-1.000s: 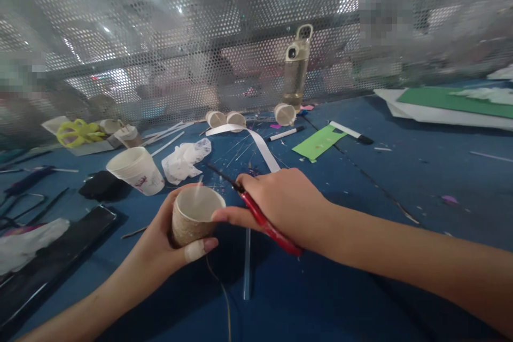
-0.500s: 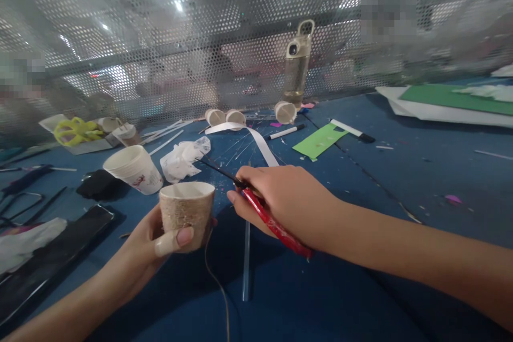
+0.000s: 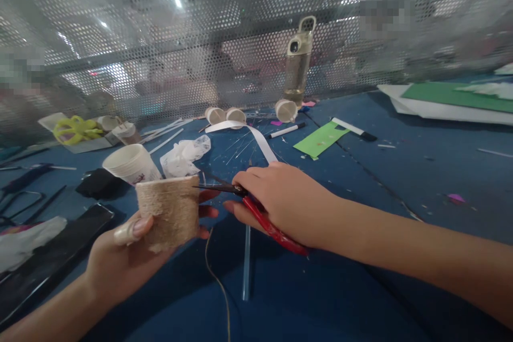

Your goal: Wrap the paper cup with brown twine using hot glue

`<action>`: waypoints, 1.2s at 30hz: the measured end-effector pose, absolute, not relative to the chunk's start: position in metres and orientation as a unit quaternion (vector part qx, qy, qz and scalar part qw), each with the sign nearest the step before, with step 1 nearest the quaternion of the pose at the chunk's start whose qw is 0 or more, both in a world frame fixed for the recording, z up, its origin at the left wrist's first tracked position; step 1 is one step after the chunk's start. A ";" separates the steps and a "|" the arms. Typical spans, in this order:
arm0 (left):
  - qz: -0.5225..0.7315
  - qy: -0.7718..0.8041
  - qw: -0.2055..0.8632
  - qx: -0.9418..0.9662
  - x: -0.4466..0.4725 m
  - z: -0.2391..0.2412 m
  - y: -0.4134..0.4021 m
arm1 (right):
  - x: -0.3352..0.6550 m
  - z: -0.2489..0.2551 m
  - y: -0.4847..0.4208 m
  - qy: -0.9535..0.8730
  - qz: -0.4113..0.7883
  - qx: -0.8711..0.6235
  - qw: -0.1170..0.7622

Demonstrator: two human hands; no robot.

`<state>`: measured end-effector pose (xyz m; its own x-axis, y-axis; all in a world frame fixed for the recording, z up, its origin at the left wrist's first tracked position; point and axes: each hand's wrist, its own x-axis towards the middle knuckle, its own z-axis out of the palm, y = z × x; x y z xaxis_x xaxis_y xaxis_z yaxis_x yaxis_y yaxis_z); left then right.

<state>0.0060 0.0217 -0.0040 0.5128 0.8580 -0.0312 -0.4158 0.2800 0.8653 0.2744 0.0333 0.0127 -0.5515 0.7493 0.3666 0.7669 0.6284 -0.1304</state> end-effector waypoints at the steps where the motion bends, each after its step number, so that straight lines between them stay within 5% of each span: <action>1: 0.432 0.254 0.755 0.424 0.006 -0.003 0.021 | 0.274 0.014 0.033 -0.880 -0.029 -0.429 0.202; 23: 0.447 0.461 0.540 0.544 0.016 0.000 0.004 | 0.264 0.017 0.012 -0.864 -0.174 -0.417 0.222; 36: 0.394 0.396 0.442 0.702 0.006 -0.025 0.006 | 0.262 0.003 0.000 -0.853 -0.263 -0.413 0.180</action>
<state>0.0060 0.0060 -0.0253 0.3766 0.9041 0.2021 0.2074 -0.2949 0.9328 0.2615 0.0004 0.0029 -0.5941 0.6096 0.5248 0.7993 0.5204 0.3004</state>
